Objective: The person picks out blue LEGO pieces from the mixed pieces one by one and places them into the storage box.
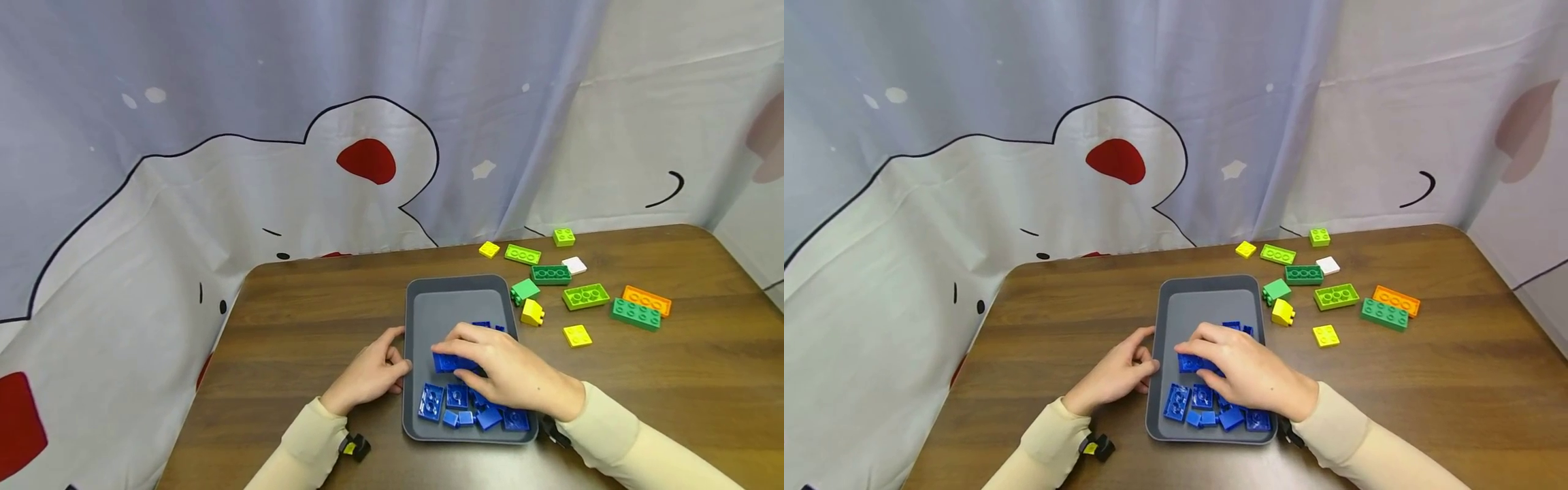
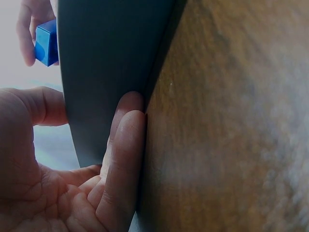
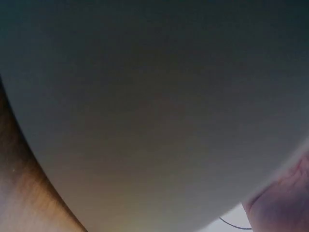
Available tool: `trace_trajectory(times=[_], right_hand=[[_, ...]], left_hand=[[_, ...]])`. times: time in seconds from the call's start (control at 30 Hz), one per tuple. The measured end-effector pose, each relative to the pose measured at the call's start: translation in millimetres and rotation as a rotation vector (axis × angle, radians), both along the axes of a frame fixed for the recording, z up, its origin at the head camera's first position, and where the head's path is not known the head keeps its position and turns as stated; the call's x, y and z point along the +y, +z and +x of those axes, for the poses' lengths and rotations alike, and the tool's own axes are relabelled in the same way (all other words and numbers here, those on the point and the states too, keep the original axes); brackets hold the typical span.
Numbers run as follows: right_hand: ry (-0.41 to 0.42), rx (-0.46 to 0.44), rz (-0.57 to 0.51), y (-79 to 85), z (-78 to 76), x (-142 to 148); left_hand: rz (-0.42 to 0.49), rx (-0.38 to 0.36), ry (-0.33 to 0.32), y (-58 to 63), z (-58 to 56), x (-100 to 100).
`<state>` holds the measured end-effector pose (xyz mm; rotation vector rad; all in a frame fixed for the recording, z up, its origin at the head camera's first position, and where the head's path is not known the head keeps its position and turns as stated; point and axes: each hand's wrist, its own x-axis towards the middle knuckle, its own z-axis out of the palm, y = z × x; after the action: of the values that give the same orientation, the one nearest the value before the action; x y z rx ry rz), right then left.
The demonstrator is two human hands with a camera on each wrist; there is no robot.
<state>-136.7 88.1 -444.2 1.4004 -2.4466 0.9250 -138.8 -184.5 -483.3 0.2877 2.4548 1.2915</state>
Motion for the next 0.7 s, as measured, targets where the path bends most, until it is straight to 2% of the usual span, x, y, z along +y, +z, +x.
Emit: trace_trajectory(times=[0.2, 0.47, 0.7], right_hand=[[-0.001, 0.009, 0.004, 2.1, 2.1, -1], [-0.050, 0.010, 0.163, 6.2, 7.1, 4], [-0.071, -0.013, 0.170, 7.5, 5.9, 14]], left_hand=[[-0.003, 0.001, -0.001, 0.0, -1.0, 0], [-0.004, 0.011, 0.003, 0.5, -1.6, 2], [0.002, 0.002, 0.001, -2.8, -2.0, 4]])
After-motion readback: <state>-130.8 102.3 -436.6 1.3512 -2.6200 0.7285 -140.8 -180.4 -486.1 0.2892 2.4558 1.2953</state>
